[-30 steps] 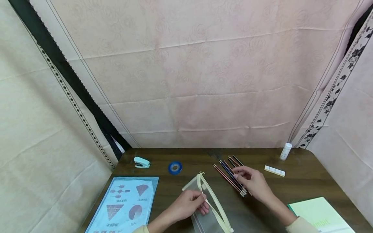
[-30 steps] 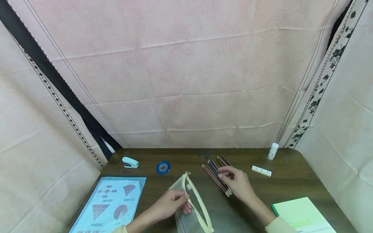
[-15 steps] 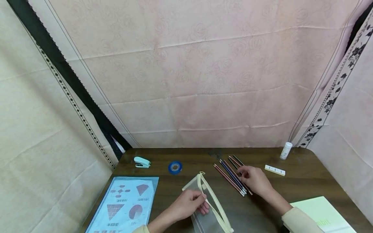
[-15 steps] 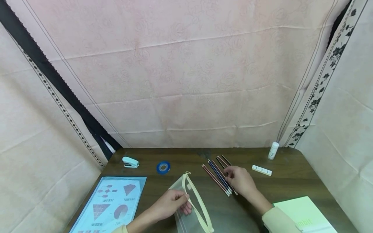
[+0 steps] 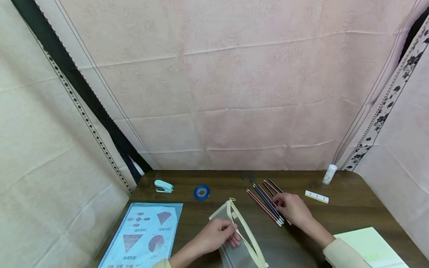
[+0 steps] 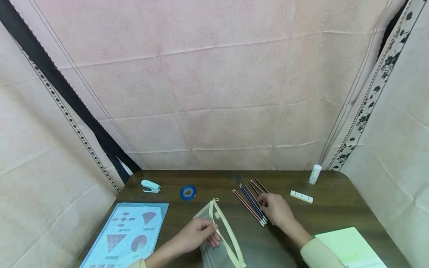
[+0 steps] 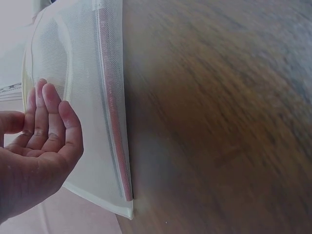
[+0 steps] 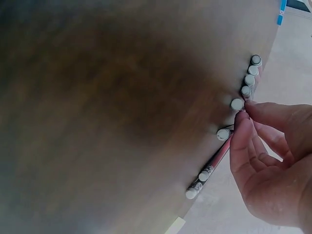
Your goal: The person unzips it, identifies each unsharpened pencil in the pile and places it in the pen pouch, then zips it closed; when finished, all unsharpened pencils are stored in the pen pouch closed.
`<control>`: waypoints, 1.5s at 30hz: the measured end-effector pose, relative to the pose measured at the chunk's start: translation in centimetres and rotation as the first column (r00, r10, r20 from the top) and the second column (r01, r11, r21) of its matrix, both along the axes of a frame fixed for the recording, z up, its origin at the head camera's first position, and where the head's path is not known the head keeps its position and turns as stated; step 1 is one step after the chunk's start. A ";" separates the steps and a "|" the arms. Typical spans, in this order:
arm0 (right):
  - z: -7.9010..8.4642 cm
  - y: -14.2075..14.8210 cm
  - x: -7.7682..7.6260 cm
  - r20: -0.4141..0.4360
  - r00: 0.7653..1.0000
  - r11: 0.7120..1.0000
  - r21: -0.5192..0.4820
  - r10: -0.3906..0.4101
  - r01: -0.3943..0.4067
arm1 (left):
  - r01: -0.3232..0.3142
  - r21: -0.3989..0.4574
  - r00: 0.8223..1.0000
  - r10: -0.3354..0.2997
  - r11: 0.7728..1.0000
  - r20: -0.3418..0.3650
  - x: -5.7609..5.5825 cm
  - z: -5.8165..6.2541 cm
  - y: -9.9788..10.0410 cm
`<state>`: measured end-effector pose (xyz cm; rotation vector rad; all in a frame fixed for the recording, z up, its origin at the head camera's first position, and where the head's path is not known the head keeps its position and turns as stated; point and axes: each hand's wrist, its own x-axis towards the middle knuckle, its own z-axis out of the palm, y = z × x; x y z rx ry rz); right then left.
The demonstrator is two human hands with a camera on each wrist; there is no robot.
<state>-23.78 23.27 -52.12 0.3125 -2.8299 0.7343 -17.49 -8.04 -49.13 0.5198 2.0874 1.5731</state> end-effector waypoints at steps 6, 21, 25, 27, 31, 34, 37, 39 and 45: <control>0.0 -0.1 -0.3 0.038 0.999 1.000 -0.006 -0.016 0.016 | 0.003 0.001 1.000 -0.003 1.000 -0.006 0.0 0.2 0.1; 0.0 -0.1 -0.6 0.075 0.997 1.000 0.021 -0.016 0.014 | 0.012 -0.006 1.000 -0.012 1.000 0.002 -0.1 0.0 0.3; 0.0 -0.3 -0.5 0.079 0.997 1.000 0.019 -0.017 0.015 | 0.017 -0.006 1.000 -0.017 1.000 0.006 0.0 0.0 0.3; 0.0 -0.4 -0.4 0.082 0.996 1.000 0.018 -0.018 0.016 | 0.021 -0.002 1.000 -0.021 1.000 0.000 0.0 0.0 0.3; 0.1 -0.5 -0.4 0.091 0.996 1.000 0.017 -0.019 0.017 | 0.018 -0.002 1.000 -0.018 1.000 -0.003 0.0 0.0 0.3; 0.2 -0.6 -0.5 0.095 0.995 1.000 0.026 -0.018 0.015 | 0.012 -0.008 1.000 -0.012 1.000 0.000 -0.1 0.0 0.2; 0.3 -0.6 -0.7 0.099 0.995 0.999 0.042 -0.018 0.014 | 0.014 -0.016 1.000 -0.014 1.000 -0.002 -0.2 0.0 0.2; 0.4 -0.7 -0.8 0.101 0.995 0.998 0.056 -0.021 0.015 | 0.015 -0.019 1.000 -0.015 1.000 -0.001 -0.3 0.0 0.3; 0.6 -0.6 -1.1 0.097 0.995 0.995 0.103 -0.024 0.014 | 0.009 -0.014 1.000 -0.009 1.000 -0.007 -0.4 0.2 0.4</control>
